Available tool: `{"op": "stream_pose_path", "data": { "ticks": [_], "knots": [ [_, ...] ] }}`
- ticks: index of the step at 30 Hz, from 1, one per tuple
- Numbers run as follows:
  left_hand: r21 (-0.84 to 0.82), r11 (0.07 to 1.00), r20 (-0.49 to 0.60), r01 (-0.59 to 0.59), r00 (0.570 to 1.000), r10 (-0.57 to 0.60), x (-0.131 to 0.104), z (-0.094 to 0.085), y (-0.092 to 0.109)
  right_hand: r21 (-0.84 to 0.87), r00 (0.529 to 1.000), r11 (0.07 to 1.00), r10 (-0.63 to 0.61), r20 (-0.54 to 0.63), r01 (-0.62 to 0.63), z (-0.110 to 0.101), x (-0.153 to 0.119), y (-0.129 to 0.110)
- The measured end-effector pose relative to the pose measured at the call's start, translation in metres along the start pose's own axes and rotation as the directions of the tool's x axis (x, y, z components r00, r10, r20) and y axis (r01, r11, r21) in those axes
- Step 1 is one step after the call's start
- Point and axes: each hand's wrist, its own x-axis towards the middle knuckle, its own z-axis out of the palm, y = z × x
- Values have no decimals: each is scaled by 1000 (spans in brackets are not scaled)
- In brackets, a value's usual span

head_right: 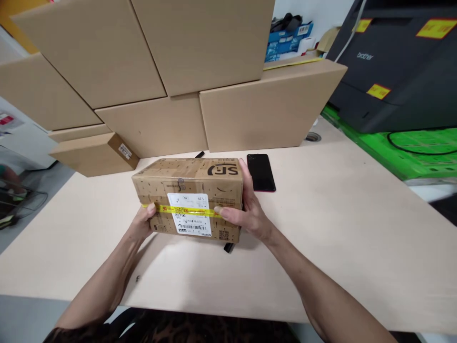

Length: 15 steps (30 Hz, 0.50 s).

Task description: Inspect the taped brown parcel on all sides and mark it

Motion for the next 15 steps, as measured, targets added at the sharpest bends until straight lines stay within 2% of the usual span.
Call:
{"op": "stream_pose_path", "data": {
  "ticks": [3,6,11,15],
  "knots": [
    [-5,998,-95,-60,994,59,-1,-1,5,-24,995,998,-62,80,64,1,0,0],
    [-40,997,-165,-72,984,64,0,-1,10,-62,983,988,-135,127,144,-2,0,5],
    [-140,987,-224,-76,974,43,4,4,16,-267,981,946,-159,107,182,-9,-4,18],
    [-221,973,-239,-68,971,14,6,8,19,-455,970,858,-224,88,240,-7,-7,22]
  ]
}}
